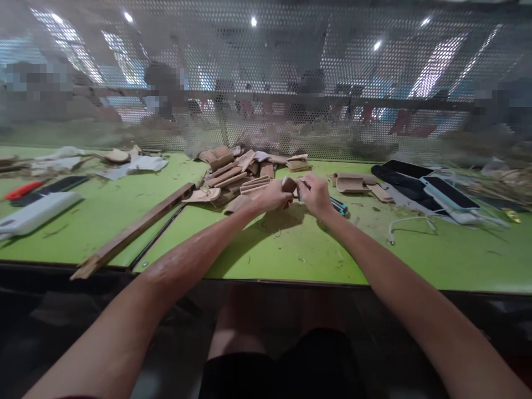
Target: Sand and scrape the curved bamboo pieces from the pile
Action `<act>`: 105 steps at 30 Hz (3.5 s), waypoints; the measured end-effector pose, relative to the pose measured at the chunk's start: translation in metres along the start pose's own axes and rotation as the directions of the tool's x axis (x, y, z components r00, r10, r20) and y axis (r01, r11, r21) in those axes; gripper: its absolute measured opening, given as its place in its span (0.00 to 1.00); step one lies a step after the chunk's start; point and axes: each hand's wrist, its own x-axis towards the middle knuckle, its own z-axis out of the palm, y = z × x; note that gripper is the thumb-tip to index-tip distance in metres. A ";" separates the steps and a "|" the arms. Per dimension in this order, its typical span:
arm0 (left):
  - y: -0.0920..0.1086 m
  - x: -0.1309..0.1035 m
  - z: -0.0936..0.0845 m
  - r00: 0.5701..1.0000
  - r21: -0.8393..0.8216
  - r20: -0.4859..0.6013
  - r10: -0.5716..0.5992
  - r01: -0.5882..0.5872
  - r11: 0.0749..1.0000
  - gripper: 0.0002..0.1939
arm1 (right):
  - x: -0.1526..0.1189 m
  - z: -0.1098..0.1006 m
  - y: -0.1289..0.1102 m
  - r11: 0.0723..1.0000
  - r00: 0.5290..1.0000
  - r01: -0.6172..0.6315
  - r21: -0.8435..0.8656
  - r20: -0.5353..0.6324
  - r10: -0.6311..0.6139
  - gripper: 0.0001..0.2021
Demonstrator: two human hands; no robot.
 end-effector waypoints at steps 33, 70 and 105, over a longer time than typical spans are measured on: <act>-0.004 0.001 -0.002 0.999 -0.031 0.026 -0.041 0.042 0.999 0.04 | -0.005 -0.002 -0.011 0.999 0.998 0.009 0.036 -0.060 -0.007 0.19; -0.011 0.000 -0.002 0.998 0.006 0.055 0.039 -0.039 0.999 0.03 | -0.006 0.001 -0.024 0.997 0.999 0.033 0.075 -0.036 -0.031 0.15; -0.033 0.006 -0.012 0.984 -0.036 0.161 0.080 -0.075 0.996 0.11 | -0.001 -0.005 -0.024 0.980 0.997 -0.065 0.190 -0.017 0.069 0.16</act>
